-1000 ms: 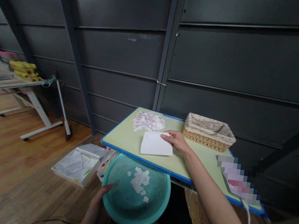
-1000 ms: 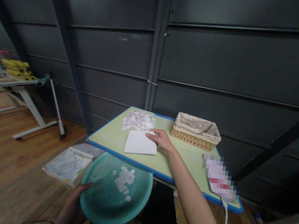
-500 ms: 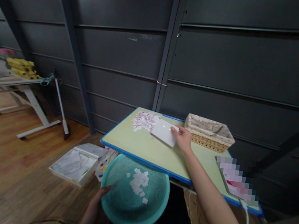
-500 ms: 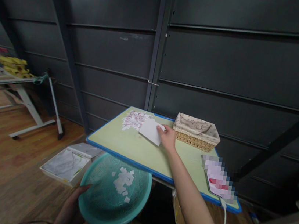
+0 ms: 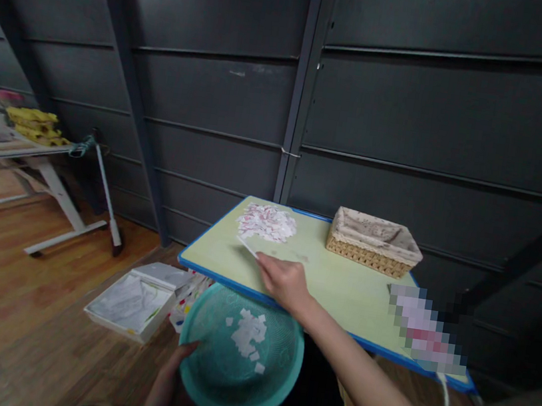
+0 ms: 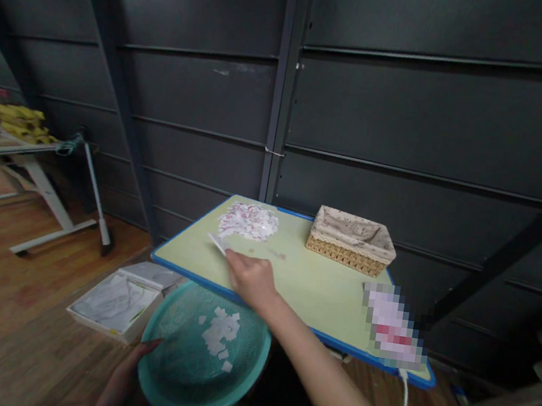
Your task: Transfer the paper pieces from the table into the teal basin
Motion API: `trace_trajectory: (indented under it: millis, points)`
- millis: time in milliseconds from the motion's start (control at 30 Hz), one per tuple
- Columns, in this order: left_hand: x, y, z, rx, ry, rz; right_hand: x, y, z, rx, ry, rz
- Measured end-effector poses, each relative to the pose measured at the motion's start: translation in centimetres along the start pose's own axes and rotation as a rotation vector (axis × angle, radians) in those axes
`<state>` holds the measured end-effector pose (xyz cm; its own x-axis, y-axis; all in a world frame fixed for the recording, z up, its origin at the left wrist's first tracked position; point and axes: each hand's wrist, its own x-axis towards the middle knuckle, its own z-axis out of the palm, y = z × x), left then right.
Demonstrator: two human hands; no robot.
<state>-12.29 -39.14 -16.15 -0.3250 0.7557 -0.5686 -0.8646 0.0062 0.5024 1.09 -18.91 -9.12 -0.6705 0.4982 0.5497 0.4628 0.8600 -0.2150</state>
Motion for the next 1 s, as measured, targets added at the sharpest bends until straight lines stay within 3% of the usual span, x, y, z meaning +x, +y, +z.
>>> trace_trajectory:
  millis: [100,167,400,567,800,1000]
  points:
    - [-0.3,0.2,0.3,0.015,0.049,-0.04,0.1,-3.3,1.5,-0.185,-0.18,-0.14]
    - [-0.5,0.3,0.4,0.013,0.041,-0.046,0.6,-4.4,2.0,-0.285,-0.281,-0.145]
    - [-0.6,0.0,0.1,0.039,0.002,-0.063,1.1,-3.3,0.8,-0.427,-0.373,0.084]
    - [0.1,-0.5,-0.4,0.01,0.012,-0.051,-0.6,-0.5,-1.1,-0.444,-0.242,0.237]
    - [0.0,-0.8,-0.6,-0.017,-0.001,-0.107,0.1,5.9,-5.5,-0.285,0.16,0.493]
    - [-0.4,-0.8,0.7,-0.019,0.086,-0.082,1.2,11.2,-5.4,-0.068,0.202,0.517]
